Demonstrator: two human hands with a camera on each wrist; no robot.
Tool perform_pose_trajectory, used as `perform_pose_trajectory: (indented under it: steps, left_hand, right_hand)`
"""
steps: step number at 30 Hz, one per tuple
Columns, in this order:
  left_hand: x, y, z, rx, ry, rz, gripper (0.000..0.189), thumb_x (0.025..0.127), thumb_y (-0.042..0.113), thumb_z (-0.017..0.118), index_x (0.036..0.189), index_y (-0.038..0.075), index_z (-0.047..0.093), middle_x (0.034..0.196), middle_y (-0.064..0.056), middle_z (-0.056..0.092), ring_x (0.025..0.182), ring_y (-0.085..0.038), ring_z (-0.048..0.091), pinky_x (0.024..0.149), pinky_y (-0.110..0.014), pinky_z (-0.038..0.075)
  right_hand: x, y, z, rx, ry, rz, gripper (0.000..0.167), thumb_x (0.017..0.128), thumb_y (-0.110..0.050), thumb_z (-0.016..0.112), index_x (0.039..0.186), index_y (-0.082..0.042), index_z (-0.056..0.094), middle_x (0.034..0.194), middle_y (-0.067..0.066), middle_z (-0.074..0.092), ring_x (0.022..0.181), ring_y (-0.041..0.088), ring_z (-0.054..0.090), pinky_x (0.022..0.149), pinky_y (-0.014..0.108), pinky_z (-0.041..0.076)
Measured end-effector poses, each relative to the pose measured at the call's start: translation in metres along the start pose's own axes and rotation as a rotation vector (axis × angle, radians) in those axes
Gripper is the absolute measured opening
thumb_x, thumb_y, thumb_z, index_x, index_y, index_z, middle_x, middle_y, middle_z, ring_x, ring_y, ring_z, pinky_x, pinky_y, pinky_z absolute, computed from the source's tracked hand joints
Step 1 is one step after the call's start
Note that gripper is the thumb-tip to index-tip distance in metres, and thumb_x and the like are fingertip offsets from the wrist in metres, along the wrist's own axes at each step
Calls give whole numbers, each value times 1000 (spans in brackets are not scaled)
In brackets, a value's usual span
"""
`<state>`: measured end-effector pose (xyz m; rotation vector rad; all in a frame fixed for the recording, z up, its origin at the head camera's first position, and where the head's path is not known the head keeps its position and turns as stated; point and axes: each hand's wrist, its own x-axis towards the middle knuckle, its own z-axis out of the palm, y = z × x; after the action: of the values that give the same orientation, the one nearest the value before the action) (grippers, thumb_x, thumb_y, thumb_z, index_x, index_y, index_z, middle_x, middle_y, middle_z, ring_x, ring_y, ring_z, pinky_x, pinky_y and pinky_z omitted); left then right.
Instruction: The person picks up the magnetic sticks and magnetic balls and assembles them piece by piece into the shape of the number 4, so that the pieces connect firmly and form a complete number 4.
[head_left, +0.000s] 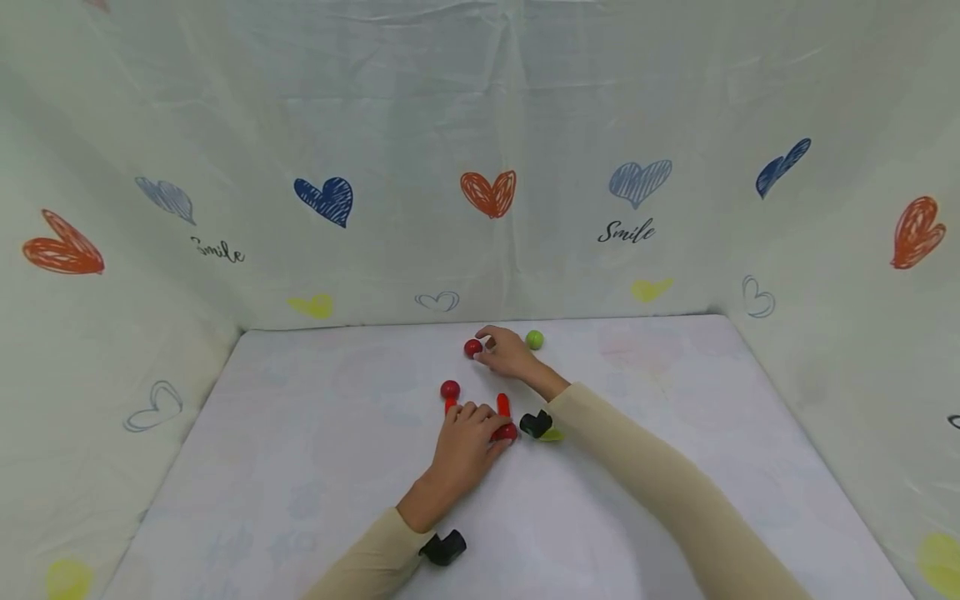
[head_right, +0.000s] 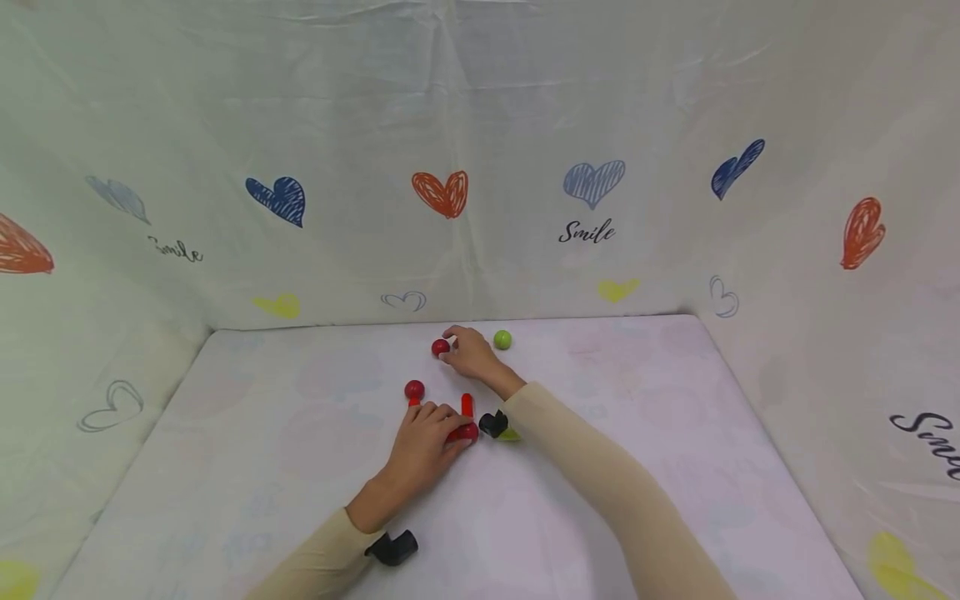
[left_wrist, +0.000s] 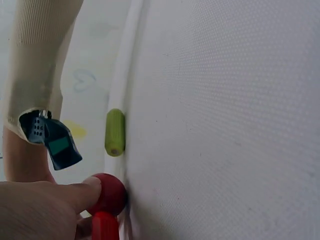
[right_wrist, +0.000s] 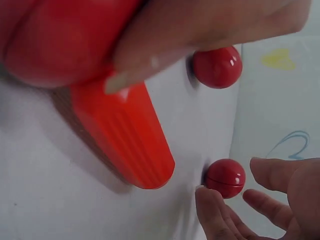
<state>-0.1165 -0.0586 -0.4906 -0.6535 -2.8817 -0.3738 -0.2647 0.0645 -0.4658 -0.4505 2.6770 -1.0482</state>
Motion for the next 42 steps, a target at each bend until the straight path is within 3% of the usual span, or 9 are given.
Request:
perform_pose_trajectory:
  steps: [6,20,29,36,42]
  left_hand:
    - [1,1,-1,-19,25,16,32,88,31,88,117,19,80,103,-1,72,99,-20,61,91,-40,48]
    - [2,3,1,-41,33,8,29,87,29,90,113,20,81,103,0,71,99,-19,61,90,-39,47]
    - [2,3,2,-55,28,-14,31,86,28,91,114,20,83,102,0,72,99,-20,62,91,-40,48]
    - [1,4,0,-67,19,-35,31,85,28,91,114,19,83,103,0,73,101,-21,63,93,-42,49]
    - [0,5,0,-56,26,-46,33,84,29,92,114,19,83,102,0,73,100,-21,63,94,-42,49]
  right_hand:
    - [9,-1,3,-64,-6,-33,40,103,-14,68,141,0,62,129,23,68,120,35,64,101,46,54]
    - [14,-2,6,-106,-50,-51,25,104,-11,68,127,-1,67,113,15,70,99,25,65,87,35,56]
    - [1,8,-1,-43,-65,-44,23,103,-13,69,123,-1,68,116,17,72,105,29,69,90,38,58]
    - [-13,20,-7,37,-71,8,21,103,-12,69,120,1,69,111,17,73,90,23,68,79,31,57]
    - [-28,28,-11,89,-79,32,21,102,-10,69,120,1,70,114,19,73,89,22,68,79,31,59]
